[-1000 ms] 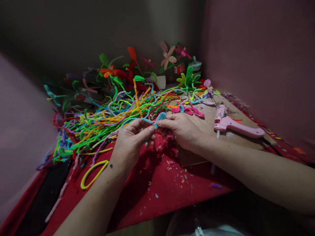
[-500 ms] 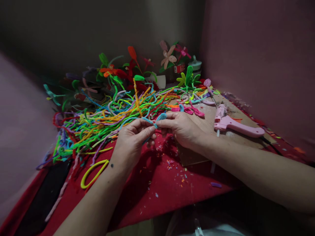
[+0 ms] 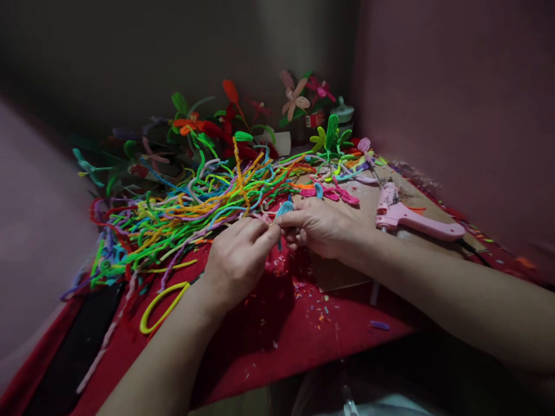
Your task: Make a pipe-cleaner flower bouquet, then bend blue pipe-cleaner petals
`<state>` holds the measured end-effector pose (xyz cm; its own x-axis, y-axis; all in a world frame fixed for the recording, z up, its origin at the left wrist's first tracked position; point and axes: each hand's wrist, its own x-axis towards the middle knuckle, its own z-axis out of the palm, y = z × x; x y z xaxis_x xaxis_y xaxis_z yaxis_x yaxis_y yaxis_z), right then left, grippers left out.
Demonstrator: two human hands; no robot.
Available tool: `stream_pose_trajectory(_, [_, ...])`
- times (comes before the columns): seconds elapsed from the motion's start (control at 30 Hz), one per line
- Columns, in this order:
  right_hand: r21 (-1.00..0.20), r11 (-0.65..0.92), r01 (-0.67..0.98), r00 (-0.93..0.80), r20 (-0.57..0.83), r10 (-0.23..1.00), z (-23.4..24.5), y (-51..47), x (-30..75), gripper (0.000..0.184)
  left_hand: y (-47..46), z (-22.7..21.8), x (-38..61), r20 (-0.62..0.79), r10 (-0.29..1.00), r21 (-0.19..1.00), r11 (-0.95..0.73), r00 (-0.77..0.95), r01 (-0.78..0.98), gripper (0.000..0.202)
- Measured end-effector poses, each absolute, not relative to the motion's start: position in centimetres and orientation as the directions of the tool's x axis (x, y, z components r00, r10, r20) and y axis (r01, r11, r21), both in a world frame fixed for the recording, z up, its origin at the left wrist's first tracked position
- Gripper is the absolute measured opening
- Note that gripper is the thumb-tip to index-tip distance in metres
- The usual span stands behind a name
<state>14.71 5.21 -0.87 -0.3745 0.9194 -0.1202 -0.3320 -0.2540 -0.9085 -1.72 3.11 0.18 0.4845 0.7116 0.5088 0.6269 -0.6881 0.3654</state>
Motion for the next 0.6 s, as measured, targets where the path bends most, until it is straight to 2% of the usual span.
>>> stream_pose_trajectory(0.03, [-0.906,-0.253,-0.338,-0.38,-0.114,0.918,-0.9,5.2,14.7,0.014,3.1,0.3,-1.8,0.512,0.685,0.321,-0.712,0.518,0.624,0.016])
stream_pose_trajectory(0.07, [-0.911,-0.24,-0.335,-0.381,-0.102,0.919,-0.9,5.2,14.8,0.014,3.1,0.5,-1.8,0.51,0.7,0.353,-0.701,0.5,0.62,0.016])
stream_pose_trajectory(0.13, [-0.943,-0.165,-0.288,-0.372,-0.049,0.927,-0.8,5.2,14.9,0.015,3.2,0.9,-1.8,0.439,0.824,0.598,-0.565,0.358,0.568,0.014])
stream_pose_trajectory(0.2, [-0.982,-0.027,-0.187,-0.357,0.042,0.933,-0.5,5.0,15.0,0.018,3.3,1.4,-1.7,0.221,0.945,0.862,-0.305,0.24,0.406,0.015])
stream_pose_trajectory(0.23, [-0.989,0.052,-0.135,-0.351,0.097,0.931,-0.5,4.9,15.0,0.018,3.4,1.5,-1.7,0.096,0.965,0.93,-0.175,0.246,0.323,0.016])
stream_pose_trajectory(0.3, [-0.977,0.212,-0.034,-0.336,0.211,0.918,-0.5,4.7,15.0,0.018,3.7,1.6,-1.8,-0.079,0.944,0.971,0.001,0.321,0.238,0.017])
stream_pose_trajectory(0.33, [-0.958,0.285,0.016,-0.323,0.264,0.909,-0.5,4.6,15.0,0.017,3.8,1.5,-1.8,-0.121,0.927,0.971,0.035,0.355,0.237,0.018])
stream_pose_trajectory(0.37, [-0.935,0.349,0.069,-0.309,0.312,0.899,-0.6,4.5,14.9,0.017,3.8,1.4,-1.8,-0.137,0.917,0.966,0.04,0.374,0.257,0.019])
stream_pose_trajectory(0.43, [-0.881,0.437,0.18,-0.277,0.381,0.882,-0.7,4.4,14.9,0.017,3.6,1.3,-1.7,-0.084,0.93,0.938,-0.048,0.357,0.343,0.02])
stream_pose_trajectory(0.5, [-0.852,0.462,0.246,-0.252,0.404,0.879,-0.7,4.3,14.8,0.019,3.2,1.3,-1.4,0.089,0.944,0.815,-0.252,0.318,0.521,0.017])
stream_pose_trajectory(0.53, [-0.858,0.449,0.25,-0.238,0.395,0.887,-0.8,4.2,14.7,0.02,2.9,1.2,-1.2,0.211,0.923,0.682,-0.375,0.321,0.628,0.017])
stream_pose_trajectory(0.6, [-0.923,0.347,0.17,-0.217,0.308,0.926,-0.9,4.3,14.6,0.022,2.5,1.0,-0.9,0.422,0.811,0.297,-0.546,0.405,0.784,0.02])
